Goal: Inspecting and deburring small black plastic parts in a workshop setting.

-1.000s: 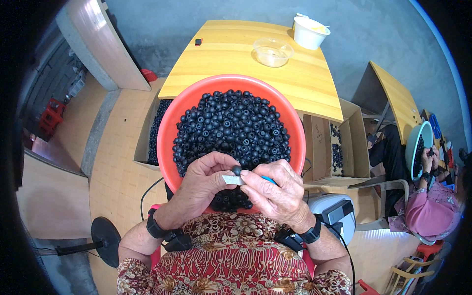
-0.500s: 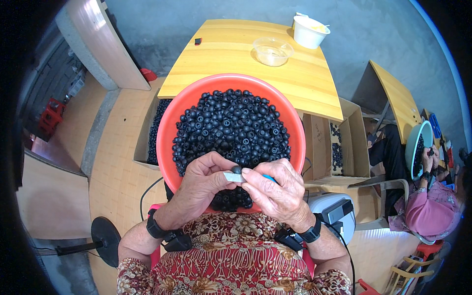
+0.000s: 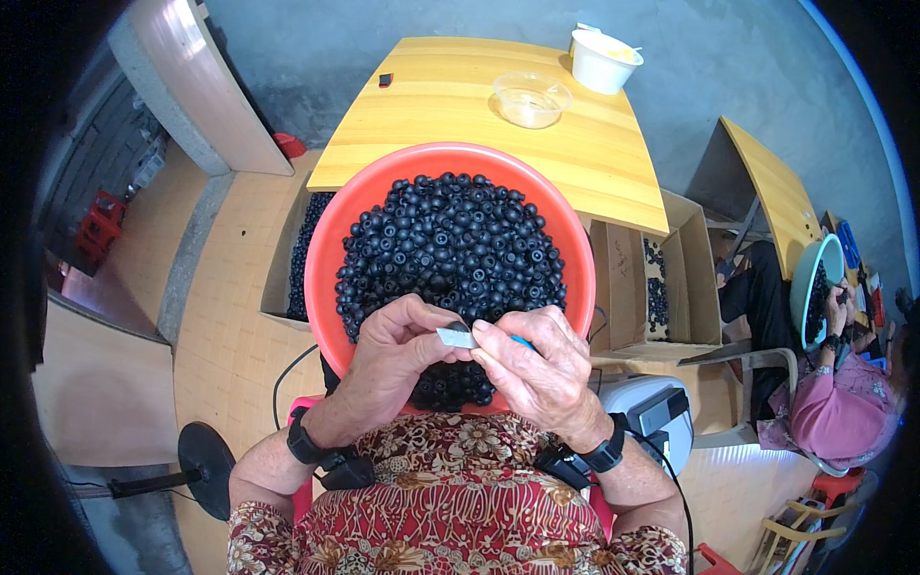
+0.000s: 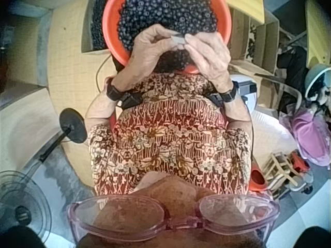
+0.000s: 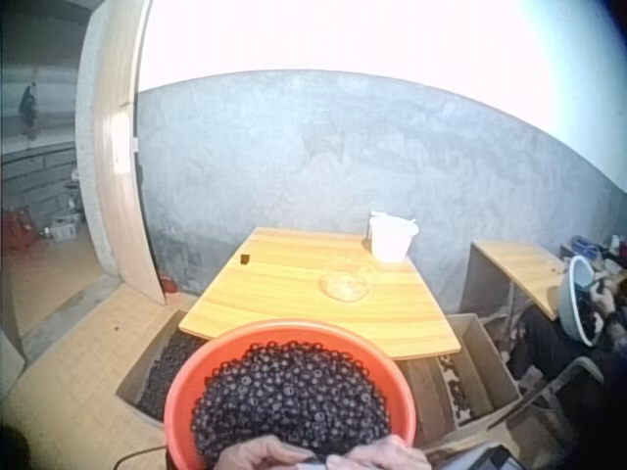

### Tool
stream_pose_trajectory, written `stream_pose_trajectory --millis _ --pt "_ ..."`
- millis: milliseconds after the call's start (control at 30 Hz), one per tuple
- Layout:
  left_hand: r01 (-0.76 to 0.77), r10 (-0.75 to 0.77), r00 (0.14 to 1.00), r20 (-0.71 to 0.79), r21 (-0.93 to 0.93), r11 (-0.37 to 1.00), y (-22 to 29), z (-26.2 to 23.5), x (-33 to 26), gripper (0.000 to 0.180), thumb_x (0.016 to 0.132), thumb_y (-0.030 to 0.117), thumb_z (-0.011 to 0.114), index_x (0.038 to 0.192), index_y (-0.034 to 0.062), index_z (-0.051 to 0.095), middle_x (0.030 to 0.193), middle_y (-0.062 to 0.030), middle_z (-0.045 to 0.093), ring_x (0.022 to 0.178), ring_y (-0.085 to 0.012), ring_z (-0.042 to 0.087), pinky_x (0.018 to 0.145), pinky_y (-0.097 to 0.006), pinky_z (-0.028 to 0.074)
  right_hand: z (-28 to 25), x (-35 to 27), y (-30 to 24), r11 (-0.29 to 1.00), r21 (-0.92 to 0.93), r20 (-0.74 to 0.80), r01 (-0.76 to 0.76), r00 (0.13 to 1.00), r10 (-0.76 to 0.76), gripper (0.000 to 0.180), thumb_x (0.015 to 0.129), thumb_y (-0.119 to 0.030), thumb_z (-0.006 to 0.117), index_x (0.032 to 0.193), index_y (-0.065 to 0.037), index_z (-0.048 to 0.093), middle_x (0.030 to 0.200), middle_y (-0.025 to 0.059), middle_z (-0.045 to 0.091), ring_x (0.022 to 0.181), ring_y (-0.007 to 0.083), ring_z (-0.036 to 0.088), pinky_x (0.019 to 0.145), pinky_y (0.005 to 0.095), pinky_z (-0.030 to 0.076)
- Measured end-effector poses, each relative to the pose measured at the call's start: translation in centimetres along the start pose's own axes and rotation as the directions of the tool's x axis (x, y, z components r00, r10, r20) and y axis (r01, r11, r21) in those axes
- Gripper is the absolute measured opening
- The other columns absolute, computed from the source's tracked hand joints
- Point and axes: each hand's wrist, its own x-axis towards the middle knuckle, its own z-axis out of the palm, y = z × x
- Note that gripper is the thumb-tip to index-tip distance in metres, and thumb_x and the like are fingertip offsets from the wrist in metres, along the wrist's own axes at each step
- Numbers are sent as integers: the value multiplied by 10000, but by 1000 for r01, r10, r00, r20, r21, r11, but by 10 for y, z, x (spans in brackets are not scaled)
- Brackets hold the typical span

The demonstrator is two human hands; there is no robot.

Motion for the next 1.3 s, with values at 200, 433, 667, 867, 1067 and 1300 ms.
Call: stream_pose_trajectory --millis 200,433,667,867,1067,1300 --pt "-128 122 991 64 100 987 5 3 -4 85 959 45 673 1033 28 636 1056 -118 707 918 -188 721 832 -301 590 1 9 22 942 31 -126 -334 934 336 165 815 8 771 979 4 751 888 122 691 798 238 663 695 335 535" --pt "29 -29 1000 -10 -41 999 5 -2 0 109 966 60 671 1063 28 636 1073 -108 710 959 -194 723 845 -296 594 -2 8 3 972 109 -114 -207 969 219 312 753 -2 820 1056 -19 747 906 121 691 797 229 659 691 318 528" --pt "42 -41 999 24 -54 998 3 -3 0 131 944 43 695 1064 39 645 1063 -63 699 991 -131 676 914 -293 560 4 11 -12 997 63 -32 -43 998 45 448 663 -5 844 1099 -41 749 904 85 677 732 224 617 634 332 499" --pt "47 -46 999 19 -48 998 1 -2 0 118 934 21 696 1043 43 657 1065 -46 700 995 -116 667 925 -301 553 3 9 -9 999 14 -2 41 999 -41 479 627 31 801 1099 -38 754 893 68 652 729 219 603 626 328 494" --pt "63 -62 998 17 -71 995 -1 -2 0 107 945 31 693 1049 43 669 1031 -40 721 976 -93 667 894 -260 545 2 7 -6 995 2 -4 102 995 -102 481 615 36 790 1090 -25 746 917 75 650 723 222 601 621 328 494" --pt "54 -54 998 16 -20 998 7 1 2 108 928 -2 687 1022 41 661 1040 -64 715 976 -135 685 910 -307 558 1 8 -5 994 -50 40 98 995 -97 493 643 -3 788 1132 -34 744 941 77 657 718 221 601 622 337 498"
